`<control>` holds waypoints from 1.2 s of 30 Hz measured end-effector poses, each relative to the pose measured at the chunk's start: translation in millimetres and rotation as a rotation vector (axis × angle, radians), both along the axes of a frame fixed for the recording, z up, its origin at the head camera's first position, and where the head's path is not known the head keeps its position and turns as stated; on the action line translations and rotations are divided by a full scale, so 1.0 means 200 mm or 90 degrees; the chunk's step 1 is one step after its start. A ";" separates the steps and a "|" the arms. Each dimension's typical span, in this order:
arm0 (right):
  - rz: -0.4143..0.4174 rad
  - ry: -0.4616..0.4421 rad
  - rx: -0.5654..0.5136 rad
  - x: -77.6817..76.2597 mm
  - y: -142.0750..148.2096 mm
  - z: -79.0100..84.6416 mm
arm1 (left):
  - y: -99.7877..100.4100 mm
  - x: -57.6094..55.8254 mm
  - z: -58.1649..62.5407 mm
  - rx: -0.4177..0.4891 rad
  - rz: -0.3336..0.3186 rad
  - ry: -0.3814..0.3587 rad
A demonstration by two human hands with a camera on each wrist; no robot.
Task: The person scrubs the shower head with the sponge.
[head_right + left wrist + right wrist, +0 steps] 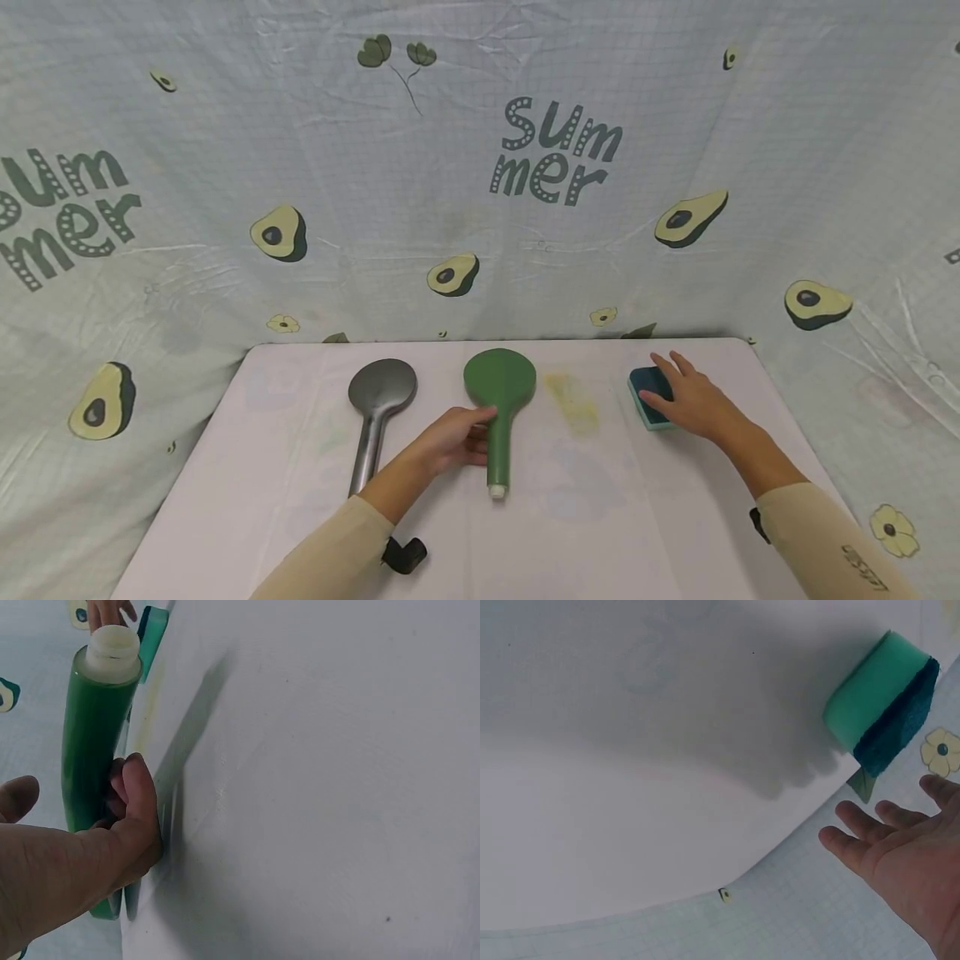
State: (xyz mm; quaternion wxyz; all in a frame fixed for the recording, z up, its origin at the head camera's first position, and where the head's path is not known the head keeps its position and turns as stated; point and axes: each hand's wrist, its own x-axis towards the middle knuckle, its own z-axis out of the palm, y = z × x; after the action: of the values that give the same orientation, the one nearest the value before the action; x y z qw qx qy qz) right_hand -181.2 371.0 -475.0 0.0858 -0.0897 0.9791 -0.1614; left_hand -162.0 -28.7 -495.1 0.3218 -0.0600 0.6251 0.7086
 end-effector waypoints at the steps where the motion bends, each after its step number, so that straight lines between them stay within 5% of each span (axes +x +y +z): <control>1: 0.000 0.000 -0.001 0.00 0.00 0.00 | 0.00 0.00 0.00 0.008 0.000 -0.001; 17: -0.022 -0.010 -0.001 0.00 -0.05 -0.06 | 0.06 0.01 0.06 0.085 -0.015 -0.011; 36: -0.074 0.002 0.073 0.02 -0.18 -0.07 | 0.05 0.01 0.11 0.133 0.021 0.003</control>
State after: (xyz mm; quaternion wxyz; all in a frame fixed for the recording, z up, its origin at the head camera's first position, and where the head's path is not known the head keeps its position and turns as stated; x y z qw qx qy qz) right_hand -176.9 334.6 -488.7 0.0794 -0.0277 0.9904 -0.1098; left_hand -160.6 -19.6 -473.5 0.3133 -0.0348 0.5472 0.7754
